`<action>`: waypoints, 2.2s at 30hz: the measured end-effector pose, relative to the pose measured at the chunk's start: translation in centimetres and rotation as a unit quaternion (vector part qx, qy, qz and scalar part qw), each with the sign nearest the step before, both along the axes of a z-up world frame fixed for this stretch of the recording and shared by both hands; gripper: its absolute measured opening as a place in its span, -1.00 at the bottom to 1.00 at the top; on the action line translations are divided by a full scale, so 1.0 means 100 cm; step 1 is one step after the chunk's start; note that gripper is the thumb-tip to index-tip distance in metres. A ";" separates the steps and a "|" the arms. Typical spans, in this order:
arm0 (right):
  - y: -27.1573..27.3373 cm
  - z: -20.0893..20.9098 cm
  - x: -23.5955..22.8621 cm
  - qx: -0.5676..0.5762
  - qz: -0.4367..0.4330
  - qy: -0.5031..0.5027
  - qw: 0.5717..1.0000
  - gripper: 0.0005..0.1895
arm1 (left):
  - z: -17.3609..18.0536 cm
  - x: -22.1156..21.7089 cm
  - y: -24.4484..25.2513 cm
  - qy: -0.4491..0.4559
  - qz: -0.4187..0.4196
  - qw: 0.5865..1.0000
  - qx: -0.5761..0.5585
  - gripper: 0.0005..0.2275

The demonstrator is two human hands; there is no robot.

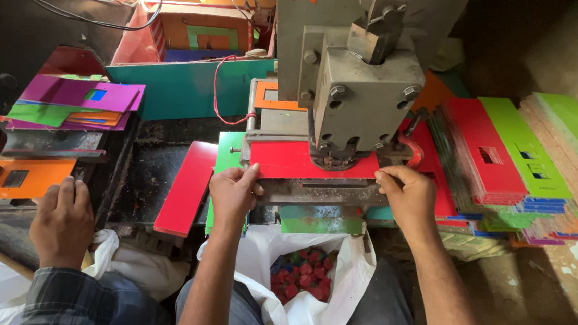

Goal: The person repeatedly places red cardstock sheets into a manual die-cutting press, operates the lever to punch a rectangular hole, and removes the cut pieces. The cutouts fall into a white sack on the floor while the finished sheets are stacked nearby.

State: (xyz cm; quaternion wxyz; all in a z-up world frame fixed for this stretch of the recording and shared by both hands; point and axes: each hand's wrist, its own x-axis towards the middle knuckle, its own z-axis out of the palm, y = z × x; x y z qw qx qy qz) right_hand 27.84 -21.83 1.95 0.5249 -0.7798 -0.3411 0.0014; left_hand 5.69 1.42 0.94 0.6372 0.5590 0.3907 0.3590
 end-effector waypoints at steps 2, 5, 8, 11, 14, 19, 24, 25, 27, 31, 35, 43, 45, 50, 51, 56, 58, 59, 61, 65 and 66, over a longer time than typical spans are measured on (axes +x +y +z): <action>0.002 -0.009 0.005 0.020 0.002 0.023 1.000 -0.86 | -0.002 0.001 0.001 0.002 -0.002 1.000 0.003 -0.76; 0.007 -0.019 0.010 0.029 0.007 0.055 0.998 -0.79 | -0.007 0.000 0.002 0.009 -0.002 1.000 0.010 -0.76; 0.008 -0.016 0.012 0.021 0.025 0.068 0.997 -0.70 | -0.008 0.002 0.003 -0.007 0.000 1.000 -0.003 -0.76; -0.004 -0.001 -0.002 -0.016 0.068 0.046 0.997 -0.63 | -0.006 -0.014 -0.005 -0.051 -0.015 0.998 -0.031 -0.77; -0.037 0.018 -0.030 -0.233 0.041 0.004 0.972 -0.49 | -0.007 -0.057 -0.032 -0.052 -0.051 0.997 -0.011 -0.71; -0.083 0.021 -0.064 -0.183 0.179 -0.315 0.914 -0.50 | -0.019 -0.113 -0.098 -0.089 -0.124 0.976 -0.155 -0.81; -0.107 0.000 -0.081 -0.285 0.228 -0.120 0.923 -0.21 | -0.022 -0.125 -0.113 -0.067 -0.264 0.953 -0.135 -0.84; -0.110 -0.007 -0.081 -0.271 0.234 -0.113 0.927 -0.10 | -0.023 -0.125 -0.106 -0.048 -0.305 0.943 -0.122 -0.85; -0.124 -0.027 -0.085 -0.176 0.214 -0.163 0.947 0.04 | -0.025 -0.131 -0.083 -0.008 -0.394 0.914 -0.100 -0.85; -0.184 -0.044 -0.083 -0.160 0.122 -0.033 0.979 0.19 | -0.051 -0.146 0.014 0.221 0.053 0.956 0.184 -0.71; -0.217 -0.044 -0.075 -0.035 -0.012 0.047 0.998 0.07 | -0.096 -0.147 0.082 0.467 0.066 0.770 0.429 -0.31; -0.137 -0.045 -0.027 0.113 -0.097 0.142 0.979 -0.22 | -0.143 -0.146 0.079 0.577 0.063 0.729 0.363 -0.37; -0.113 -0.038 -0.010 0.111 -0.089 0.126 0.982 -0.31 | -0.139 -0.152 0.081 0.554 0.057 0.745 0.368 -0.38; -0.075 -0.035 0.027 -0.070 -0.164 0.057 0.982 -0.47 | -0.122 -0.165 0.085 0.495 0.077 0.786 0.363 -0.38; -0.068 -0.037 0.037 -0.137 -0.198 -0.023 0.970 -0.45 | -0.117 -0.164 0.085 0.483 0.091 0.797 0.352 -0.34; -0.052 -0.078 0.071 -0.365 -0.260 -0.126 0.885 -0.60 | -0.072 -0.174 0.065 0.380 0.124 0.887 0.230 -0.40; -0.053 -0.100 0.076 -0.386 -0.254 -0.190 0.866 -0.86 | -0.049 -0.180 0.048 0.312 0.134 0.916 0.214 -0.46; -0.052 -0.108 0.079 -0.395 -0.250 -0.183 0.865 -0.83 | -0.037 -0.184 0.038 0.299 0.137 0.918 0.223 -0.48; -0.052 -0.119 0.082 -0.414 -0.241 -0.168 0.861 -0.74 | -0.013 -0.197 0.019 0.273 0.143 0.920 0.240 -0.52; -0.056 -0.094 0.079 -0.395 -0.229 -0.205 0.866 -0.78 | 0.035 -0.212 0.004 0.135 0.010 0.935 0.328 -0.47; -0.058 -0.079 0.073 -0.354 -0.227 -0.212 0.882 -0.77 | 0.043 -0.212 0.003 0.105 -0.025 0.934 0.340 -0.47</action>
